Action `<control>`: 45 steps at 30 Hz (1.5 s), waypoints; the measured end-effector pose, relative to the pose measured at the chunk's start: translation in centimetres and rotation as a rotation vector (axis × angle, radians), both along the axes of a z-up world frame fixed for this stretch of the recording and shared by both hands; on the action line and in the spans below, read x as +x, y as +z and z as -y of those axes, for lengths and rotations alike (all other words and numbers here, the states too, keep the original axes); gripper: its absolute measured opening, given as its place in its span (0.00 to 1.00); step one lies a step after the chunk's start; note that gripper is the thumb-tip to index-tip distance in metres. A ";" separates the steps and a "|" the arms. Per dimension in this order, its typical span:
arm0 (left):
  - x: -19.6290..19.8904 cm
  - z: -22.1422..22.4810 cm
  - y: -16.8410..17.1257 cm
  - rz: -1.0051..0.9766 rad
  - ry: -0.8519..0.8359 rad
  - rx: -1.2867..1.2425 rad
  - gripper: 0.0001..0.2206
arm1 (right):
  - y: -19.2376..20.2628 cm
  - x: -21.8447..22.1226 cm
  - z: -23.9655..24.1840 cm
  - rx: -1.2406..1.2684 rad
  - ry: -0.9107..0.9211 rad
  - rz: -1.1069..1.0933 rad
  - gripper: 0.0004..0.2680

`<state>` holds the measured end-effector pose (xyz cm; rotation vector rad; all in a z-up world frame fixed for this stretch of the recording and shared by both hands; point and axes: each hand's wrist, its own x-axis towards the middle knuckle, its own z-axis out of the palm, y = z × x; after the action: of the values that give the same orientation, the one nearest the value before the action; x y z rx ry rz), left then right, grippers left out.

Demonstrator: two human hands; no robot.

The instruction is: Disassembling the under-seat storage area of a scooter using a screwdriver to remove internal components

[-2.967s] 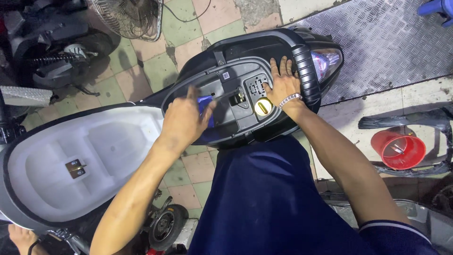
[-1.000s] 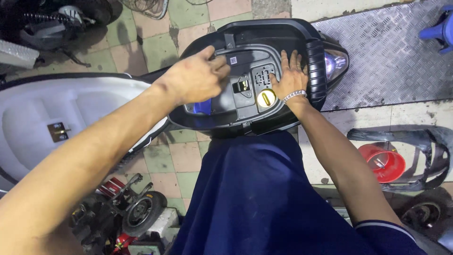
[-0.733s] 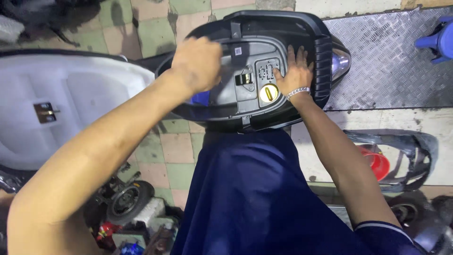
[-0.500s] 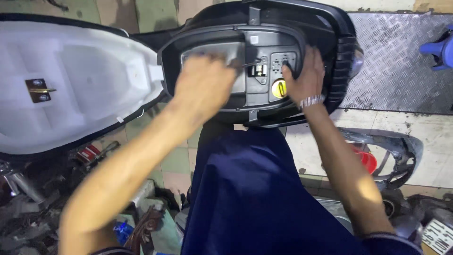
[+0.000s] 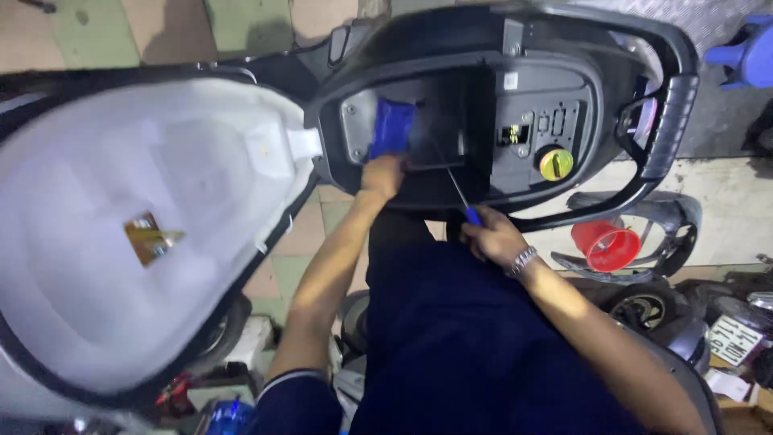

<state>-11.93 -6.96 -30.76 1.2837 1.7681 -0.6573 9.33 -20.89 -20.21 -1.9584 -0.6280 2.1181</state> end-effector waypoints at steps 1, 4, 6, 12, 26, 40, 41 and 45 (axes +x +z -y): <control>-0.3 0.8 -3.6 0.014 0.004 0.003 0.13 | 1.8 -0.4 -1.1 0.003 0.004 0.014 0.15; -0.1 3.2 -11.9 0.344 -0.560 0.058 0.12 | 5.9 -1.3 -3.4 -0.105 0.294 0.258 0.17; 1.3 3.2 -14.0 0.440 -0.718 0.046 0.13 | 6.7 -1.6 -3.7 -0.136 0.270 0.295 0.17; -0.5 3.2 -16.0 0.571 -0.467 -0.182 0.11 | 5.3 -1.9 -5.4 -0.182 0.380 0.262 0.19; -7.3 0.3 -9.5 1.025 1.606 0.032 0.14 | 6.1 -6.1 -11.0 0.000 0.509 0.407 0.17; -6.6 0.0 -13.2 1.013 1.930 -0.030 0.10 | 4.2 -7.5 -10.6 -0.009 0.579 0.429 0.18; -6.4 0.3 -13.8 1.050 2.013 -0.022 0.08 | 4.2 -7.6 -10.7 0.005 0.570 0.421 0.18; -6.3 1.4 -16.1 1.140 2.118 -0.029 0.10 | 3.8 -7.6 -10.9 0.021 0.557 0.416 0.17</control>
<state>-18.25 -8.40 -46.84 -0.6355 1.0908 1.0465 1.70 -10.00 -16.46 -2.4508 -1.4065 1.9403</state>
